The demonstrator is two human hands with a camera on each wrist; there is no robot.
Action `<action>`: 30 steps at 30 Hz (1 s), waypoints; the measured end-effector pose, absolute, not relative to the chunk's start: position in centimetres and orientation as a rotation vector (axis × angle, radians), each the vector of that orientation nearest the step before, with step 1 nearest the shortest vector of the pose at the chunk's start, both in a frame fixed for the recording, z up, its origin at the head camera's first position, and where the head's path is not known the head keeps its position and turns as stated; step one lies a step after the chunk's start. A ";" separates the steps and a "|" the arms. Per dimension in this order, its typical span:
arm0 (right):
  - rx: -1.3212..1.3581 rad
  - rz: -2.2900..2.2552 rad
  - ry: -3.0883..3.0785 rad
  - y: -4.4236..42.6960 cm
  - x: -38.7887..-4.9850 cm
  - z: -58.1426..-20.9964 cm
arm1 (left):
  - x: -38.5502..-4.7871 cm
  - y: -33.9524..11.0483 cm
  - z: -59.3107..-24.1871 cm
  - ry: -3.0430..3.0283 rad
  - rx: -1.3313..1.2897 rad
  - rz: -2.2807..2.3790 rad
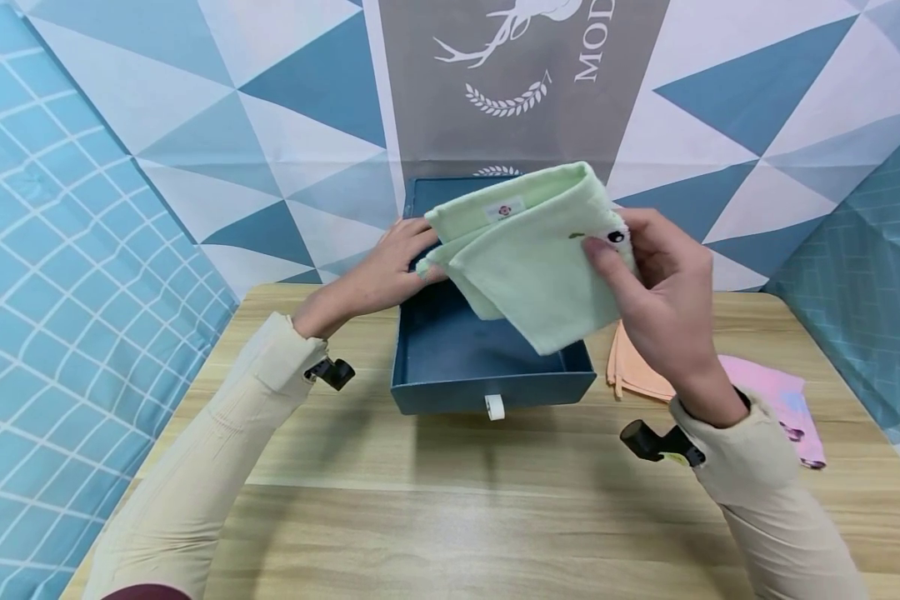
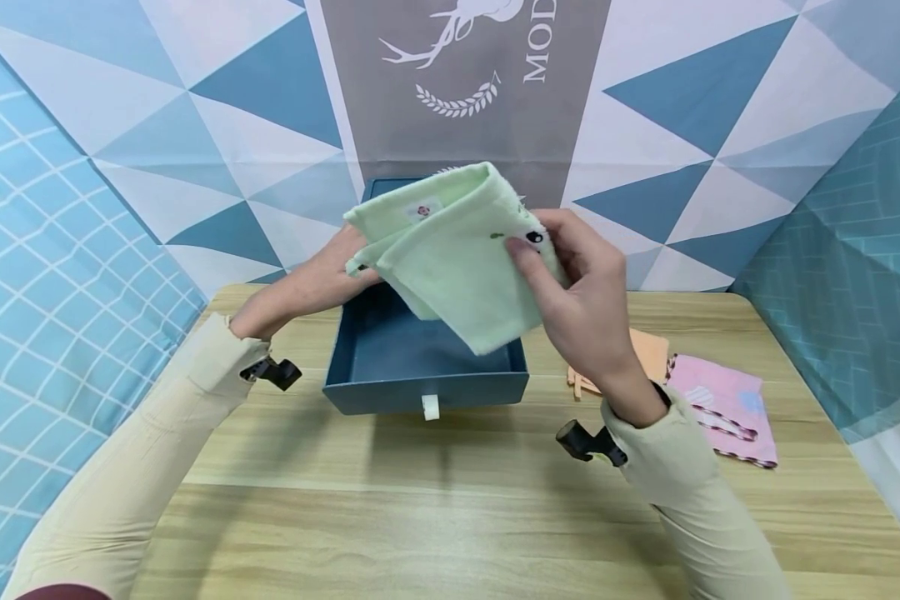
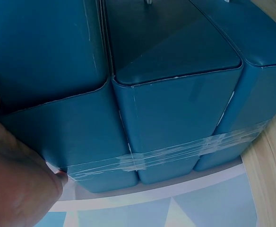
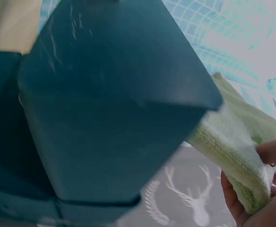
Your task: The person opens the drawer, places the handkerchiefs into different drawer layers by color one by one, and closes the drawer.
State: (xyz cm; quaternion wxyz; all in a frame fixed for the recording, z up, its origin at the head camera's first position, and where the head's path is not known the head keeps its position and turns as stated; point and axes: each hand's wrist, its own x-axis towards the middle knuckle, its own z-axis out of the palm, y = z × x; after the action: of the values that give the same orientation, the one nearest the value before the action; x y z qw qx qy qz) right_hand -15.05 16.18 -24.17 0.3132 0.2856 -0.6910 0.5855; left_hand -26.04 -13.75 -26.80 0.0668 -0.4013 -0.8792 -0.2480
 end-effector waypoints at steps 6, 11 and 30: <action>0.736 1.795 -1.839 15.2 -15.6 -25.3 | -26.0 -13.7 -26.8 -2.628 -1.199 -0.780; 0.664 1.892 -1.997 14.7 -15.5 -25.8 | -26.3 -13.9 -27.0 -2.553 -1.276 -0.846; 0.623 1.573 -2.625 15.3 -14.7 -25.7 | -26.1 -13.5 -26.8 -2.667 -1.230 -0.786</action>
State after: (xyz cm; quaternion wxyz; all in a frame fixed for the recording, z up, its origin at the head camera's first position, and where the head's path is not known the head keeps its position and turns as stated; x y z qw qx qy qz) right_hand -14.69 15.29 -25.66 0.0095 0.1994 -0.8405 0.5037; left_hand -26.06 -13.48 -26.75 0.0504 -0.4040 -0.8761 -0.2583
